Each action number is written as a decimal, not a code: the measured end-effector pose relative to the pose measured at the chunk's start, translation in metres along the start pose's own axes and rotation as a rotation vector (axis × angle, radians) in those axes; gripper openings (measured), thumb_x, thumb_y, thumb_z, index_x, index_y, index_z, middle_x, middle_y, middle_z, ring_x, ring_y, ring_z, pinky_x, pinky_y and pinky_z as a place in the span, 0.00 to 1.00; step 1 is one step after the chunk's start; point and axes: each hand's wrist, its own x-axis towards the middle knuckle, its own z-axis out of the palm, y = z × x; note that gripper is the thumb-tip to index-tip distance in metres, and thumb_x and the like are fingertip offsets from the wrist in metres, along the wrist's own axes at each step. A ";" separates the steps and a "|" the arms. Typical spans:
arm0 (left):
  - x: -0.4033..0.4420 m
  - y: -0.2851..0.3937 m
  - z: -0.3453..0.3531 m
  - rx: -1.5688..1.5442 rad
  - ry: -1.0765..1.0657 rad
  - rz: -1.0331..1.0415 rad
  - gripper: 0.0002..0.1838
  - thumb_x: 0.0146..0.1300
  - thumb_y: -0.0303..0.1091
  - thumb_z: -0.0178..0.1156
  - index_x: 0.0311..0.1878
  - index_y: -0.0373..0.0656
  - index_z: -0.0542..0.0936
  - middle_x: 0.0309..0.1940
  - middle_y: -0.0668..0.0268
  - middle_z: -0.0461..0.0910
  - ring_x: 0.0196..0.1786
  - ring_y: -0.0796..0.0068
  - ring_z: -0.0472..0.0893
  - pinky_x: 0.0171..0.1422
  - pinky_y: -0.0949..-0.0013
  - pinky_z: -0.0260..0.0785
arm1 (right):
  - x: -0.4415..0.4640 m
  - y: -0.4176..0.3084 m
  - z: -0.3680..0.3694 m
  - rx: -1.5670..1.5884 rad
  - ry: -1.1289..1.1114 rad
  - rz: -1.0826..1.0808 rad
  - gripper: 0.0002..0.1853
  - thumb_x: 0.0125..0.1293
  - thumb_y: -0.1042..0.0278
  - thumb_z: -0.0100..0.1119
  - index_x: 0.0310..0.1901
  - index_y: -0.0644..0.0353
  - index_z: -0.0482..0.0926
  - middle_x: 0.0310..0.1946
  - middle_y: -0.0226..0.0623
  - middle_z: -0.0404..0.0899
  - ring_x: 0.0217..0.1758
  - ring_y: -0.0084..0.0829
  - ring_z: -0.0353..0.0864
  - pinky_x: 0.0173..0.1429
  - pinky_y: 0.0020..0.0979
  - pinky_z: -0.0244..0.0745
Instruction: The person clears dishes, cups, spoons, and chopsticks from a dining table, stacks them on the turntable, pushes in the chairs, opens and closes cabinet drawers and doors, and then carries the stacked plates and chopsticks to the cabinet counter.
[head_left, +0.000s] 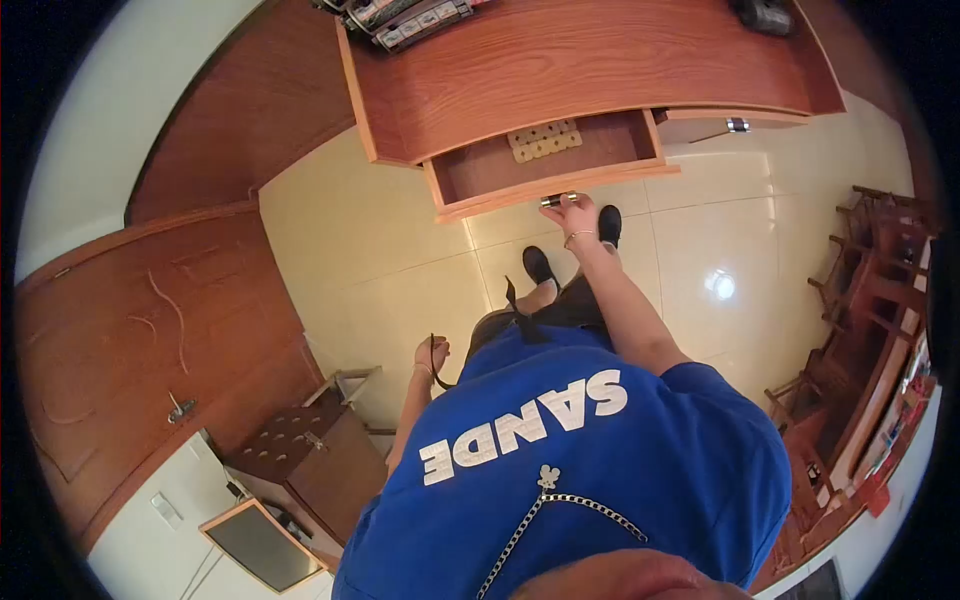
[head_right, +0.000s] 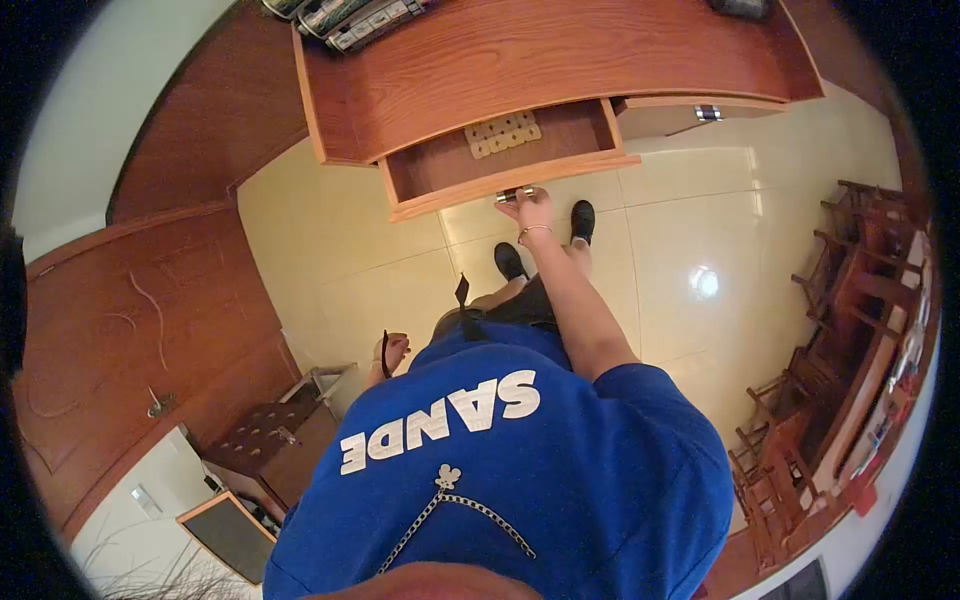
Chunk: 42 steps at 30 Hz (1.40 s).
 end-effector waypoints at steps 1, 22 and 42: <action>0.002 0.002 -0.002 0.037 0.007 0.014 0.22 0.60 0.37 0.58 0.52 0.31 0.78 0.41 0.52 0.85 0.41 0.66 0.86 0.50 0.67 0.76 | 0.001 0.001 0.002 -0.005 -0.013 -0.005 0.25 0.70 0.80 0.48 0.62 0.82 0.52 0.45 0.57 0.71 0.39 0.49 0.84 0.48 0.45 0.87; -0.007 -0.016 0.014 0.220 -0.271 0.066 0.19 0.64 0.34 0.57 0.54 0.31 0.77 0.39 0.52 0.84 0.38 0.67 0.85 0.43 0.67 0.77 | 0.115 -0.040 -0.016 -0.201 -0.126 0.156 0.28 0.62 0.58 0.67 0.56 0.67 0.69 0.45 0.43 0.75 0.44 0.41 0.82 0.40 0.41 0.85; -0.121 0.215 0.204 -0.092 0.036 -0.090 0.18 0.63 0.32 0.60 0.56 0.37 0.78 0.47 0.56 0.83 0.47 0.68 0.83 0.54 0.68 0.74 | 0.354 -0.050 -0.179 -1.423 0.094 -0.387 0.17 0.71 0.61 0.44 0.46 0.64 0.80 0.46 0.53 0.81 0.48 0.49 0.82 0.51 0.44 0.79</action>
